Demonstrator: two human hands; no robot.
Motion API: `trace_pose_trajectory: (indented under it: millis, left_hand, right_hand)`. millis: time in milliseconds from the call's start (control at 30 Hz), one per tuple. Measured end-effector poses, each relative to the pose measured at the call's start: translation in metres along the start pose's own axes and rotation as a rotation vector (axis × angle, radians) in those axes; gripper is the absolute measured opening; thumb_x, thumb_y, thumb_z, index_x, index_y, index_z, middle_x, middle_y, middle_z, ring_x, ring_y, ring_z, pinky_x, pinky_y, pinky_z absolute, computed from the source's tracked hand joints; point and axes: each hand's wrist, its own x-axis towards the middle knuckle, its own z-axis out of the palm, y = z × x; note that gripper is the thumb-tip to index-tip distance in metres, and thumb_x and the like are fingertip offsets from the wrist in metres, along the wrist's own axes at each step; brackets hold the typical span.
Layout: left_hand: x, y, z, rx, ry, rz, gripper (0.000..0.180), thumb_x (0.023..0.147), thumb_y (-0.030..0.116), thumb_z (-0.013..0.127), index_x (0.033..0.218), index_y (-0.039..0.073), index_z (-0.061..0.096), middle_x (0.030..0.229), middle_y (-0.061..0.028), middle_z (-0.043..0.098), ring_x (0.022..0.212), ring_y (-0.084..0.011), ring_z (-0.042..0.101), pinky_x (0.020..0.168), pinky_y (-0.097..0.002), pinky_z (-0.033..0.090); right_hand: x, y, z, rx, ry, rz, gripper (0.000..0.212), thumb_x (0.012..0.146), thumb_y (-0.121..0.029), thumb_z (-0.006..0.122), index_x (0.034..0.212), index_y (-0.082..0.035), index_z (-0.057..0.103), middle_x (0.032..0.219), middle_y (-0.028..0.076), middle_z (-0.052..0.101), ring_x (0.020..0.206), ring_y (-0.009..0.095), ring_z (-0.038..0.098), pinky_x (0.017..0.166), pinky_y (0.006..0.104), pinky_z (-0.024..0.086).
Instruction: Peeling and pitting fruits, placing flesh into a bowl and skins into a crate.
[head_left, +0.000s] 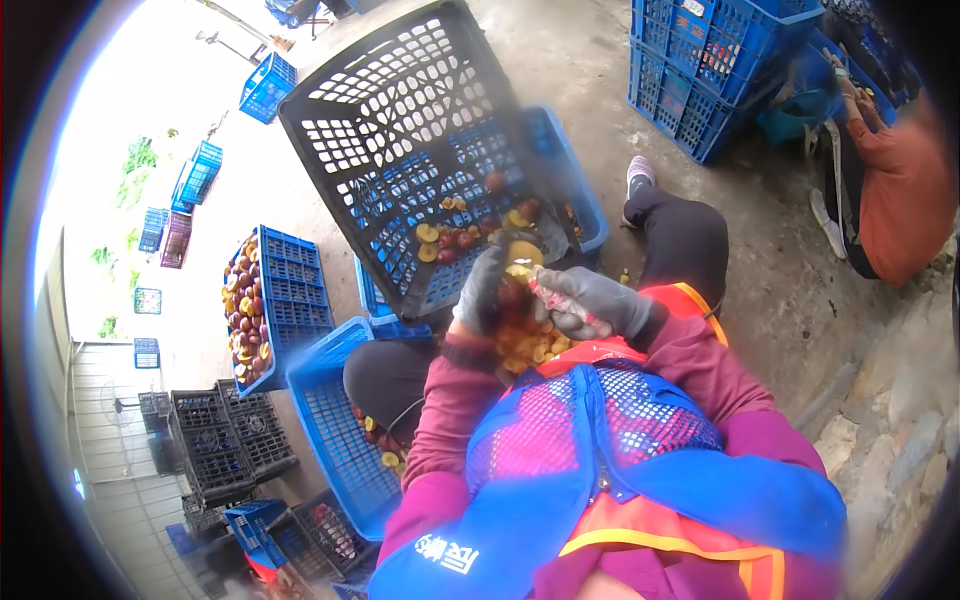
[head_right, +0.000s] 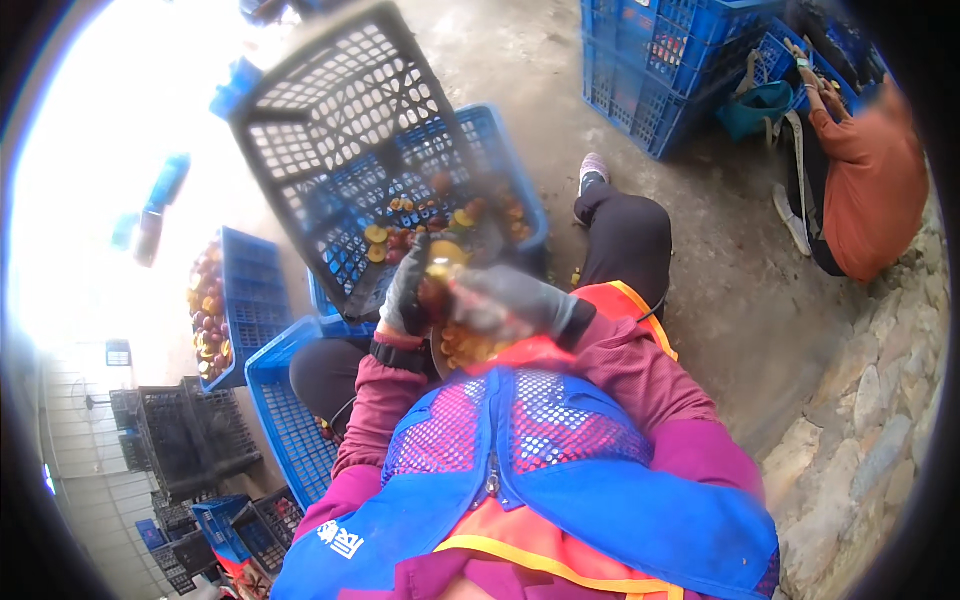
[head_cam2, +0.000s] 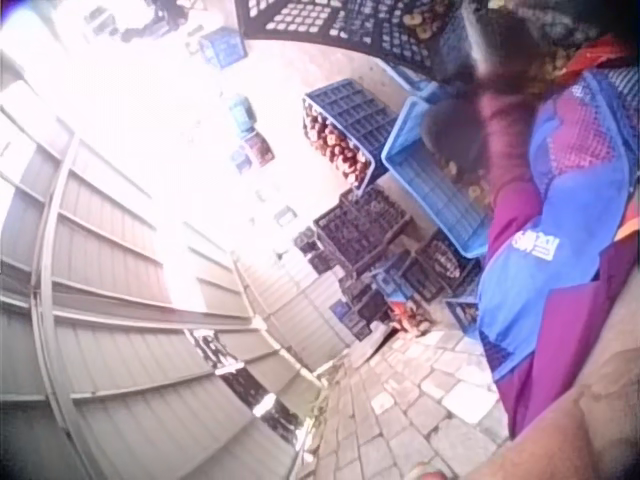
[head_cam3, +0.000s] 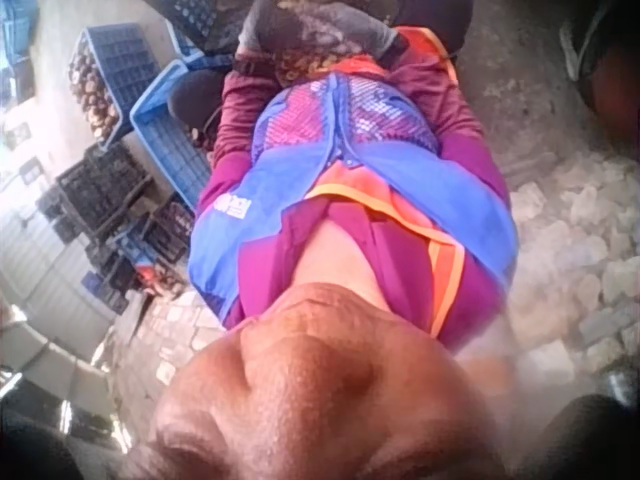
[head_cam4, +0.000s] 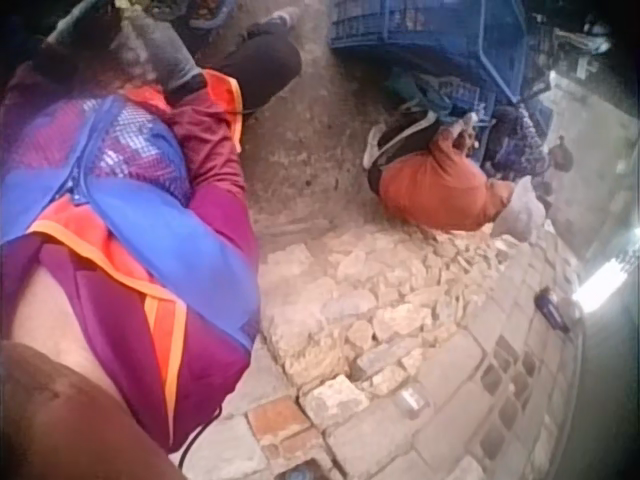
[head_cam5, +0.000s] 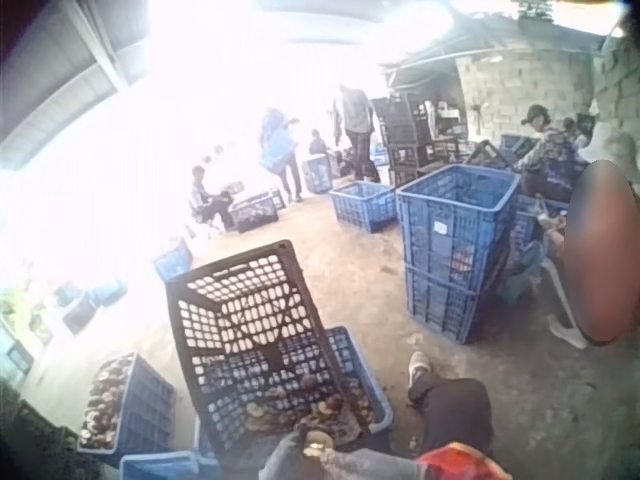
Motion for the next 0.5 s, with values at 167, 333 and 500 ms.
trace_pose_trajectory:
  millis: [167,333,500]
  left_hand:
    - [-0.01,-0.026,-0.038,-0.654,0.237,-0.27,0.036,0.107,0.028,0.048,0.125,0.003,0.065,0.11,-0.0073,0.067,0.094,-0.0173,0.067,0.084,-0.0279,0.055]
    - [-0.052,0.016,-0.162,0.229,0.322,-0.472,0.044,0.1,0.038,0.06,0.125,0.003,0.068,0.109,-0.0135,0.072,0.097,-0.0272,0.07,0.088,-0.0369,0.055]
    - [-0.059,0.03,-0.225,1.4,0.228,-0.414,0.054,0.094,0.046,0.07,0.126,0.003,0.07,0.107,-0.0187,0.075,0.1,-0.036,0.072,0.092,-0.0447,0.055]
  right_hand:
    - [0.0,0.013,0.009,-0.413,0.034,-0.024,0.057,0.107,-0.058,0.046,0.102,-0.006,0.068,0.063,0.003,0.057,0.046,0.012,0.053,0.039,0.0284,0.04]
    - [0.013,0.049,-0.02,-1.415,0.219,-0.202,0.046,0.105,-0.05,0.048,0.116,-0.012,0.072,0.106,0.017,0.071,0.088,0.03,0.071,0.066,0.0452,0.055]
    - [0.024,0.028,-0.012,-1.539,0.122,-0.234,0.041,0.099,-0.045,0.051,0.111,-0.012,0.073,0.117,0.02,0.072,0.096,0.036,0.073,0.076,0.0507,0.056]
